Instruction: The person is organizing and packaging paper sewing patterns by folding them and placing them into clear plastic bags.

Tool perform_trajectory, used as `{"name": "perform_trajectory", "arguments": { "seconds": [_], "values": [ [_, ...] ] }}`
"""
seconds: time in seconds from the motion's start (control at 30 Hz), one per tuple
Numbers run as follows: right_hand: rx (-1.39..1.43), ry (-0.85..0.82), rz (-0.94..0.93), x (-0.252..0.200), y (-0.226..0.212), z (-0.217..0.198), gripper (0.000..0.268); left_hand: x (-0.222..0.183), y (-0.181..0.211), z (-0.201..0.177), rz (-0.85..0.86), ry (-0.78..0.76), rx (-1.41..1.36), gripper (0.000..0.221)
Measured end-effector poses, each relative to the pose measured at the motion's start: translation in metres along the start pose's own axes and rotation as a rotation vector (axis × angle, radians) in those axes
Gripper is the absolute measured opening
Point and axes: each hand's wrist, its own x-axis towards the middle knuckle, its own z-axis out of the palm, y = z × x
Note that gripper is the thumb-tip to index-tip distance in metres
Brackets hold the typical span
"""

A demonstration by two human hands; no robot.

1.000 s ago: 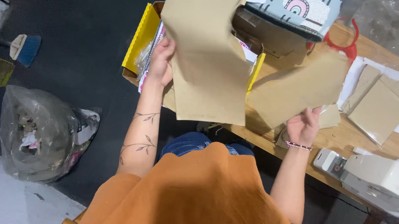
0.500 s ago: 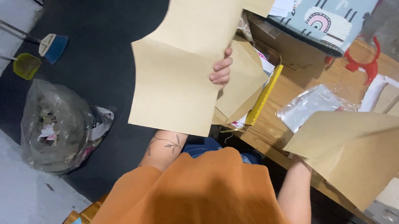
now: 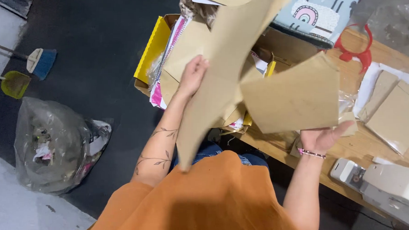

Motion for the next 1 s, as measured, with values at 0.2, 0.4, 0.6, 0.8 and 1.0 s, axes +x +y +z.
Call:
{"name": "perform_trajectory", "arguments": {
  "seconds": [0.2,0.4,0.6,0.8,1.0],
  "values": [
    [-0.292,-0.239,-0.141,0.012,-0.017,-0.026,0.024,-0.009,0.019,-0.013,0.019,0.284,0.743,0.030],
    [-0.920,-0.121,-0.503,-0.012,-0.037,0.039,0.040,-0.025,0.032,0.011,0.300,0.481,1.060,0.050],
    [-1.455,-0.077,-0.892,-0.029,-0.037,0.110,0.039,-0.051,0.071,0.089,0.507,0.136,0.728,0.027],
    [-1.636,-0.261,-0.911,-0.031,0.021,0.127,0.075,-0.078,0.078,0.158,0.143,-0.642,-0.182,0.099],
    [-1.278,-0.761,-0.563,-0.037,0.052,0.173,0.101,-0.064,0.111,0.152,0.206,-0.283,-0.533,0.025]
  ]
}}
